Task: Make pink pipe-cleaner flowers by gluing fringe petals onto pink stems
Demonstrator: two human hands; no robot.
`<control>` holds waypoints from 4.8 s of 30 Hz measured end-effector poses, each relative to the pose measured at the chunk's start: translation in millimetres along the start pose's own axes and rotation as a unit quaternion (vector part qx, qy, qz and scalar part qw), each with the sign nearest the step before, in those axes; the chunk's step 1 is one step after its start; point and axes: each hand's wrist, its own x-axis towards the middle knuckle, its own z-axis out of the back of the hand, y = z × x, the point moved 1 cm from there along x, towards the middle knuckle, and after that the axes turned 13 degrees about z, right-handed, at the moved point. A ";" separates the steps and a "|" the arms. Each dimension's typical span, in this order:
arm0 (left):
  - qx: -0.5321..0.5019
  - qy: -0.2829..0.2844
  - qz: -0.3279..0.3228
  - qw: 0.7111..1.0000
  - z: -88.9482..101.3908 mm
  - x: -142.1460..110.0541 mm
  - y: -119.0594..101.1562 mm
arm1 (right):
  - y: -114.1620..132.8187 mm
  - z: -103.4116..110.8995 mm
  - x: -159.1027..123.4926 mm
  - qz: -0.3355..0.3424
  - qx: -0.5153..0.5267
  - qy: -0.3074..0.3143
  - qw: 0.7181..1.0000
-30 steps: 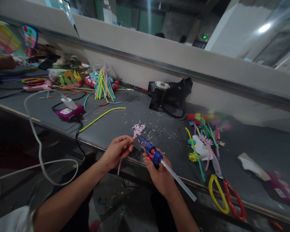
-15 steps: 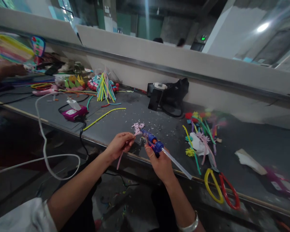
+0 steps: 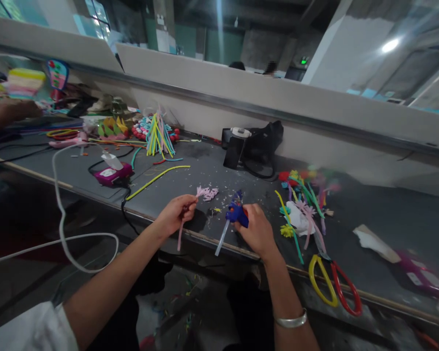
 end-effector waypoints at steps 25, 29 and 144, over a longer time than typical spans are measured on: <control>-0.056 -0.009 -0.035 0.998 0.6 -4.5 11.5 | 8.2 26.3 39.3 0.010 0.046 0.079 0.996; -0.058 -0.014 -0.033 0.998 -1.4 -5.8 10.9 | 5.5 -11.9 102.2 0.013 0.044 0.095 0.994; 0.016 0.077 0.038 0.996 -39.8 -26.6 26.5 | 70.6 26.9 14.1 0.080 0.058 -0.157 0.983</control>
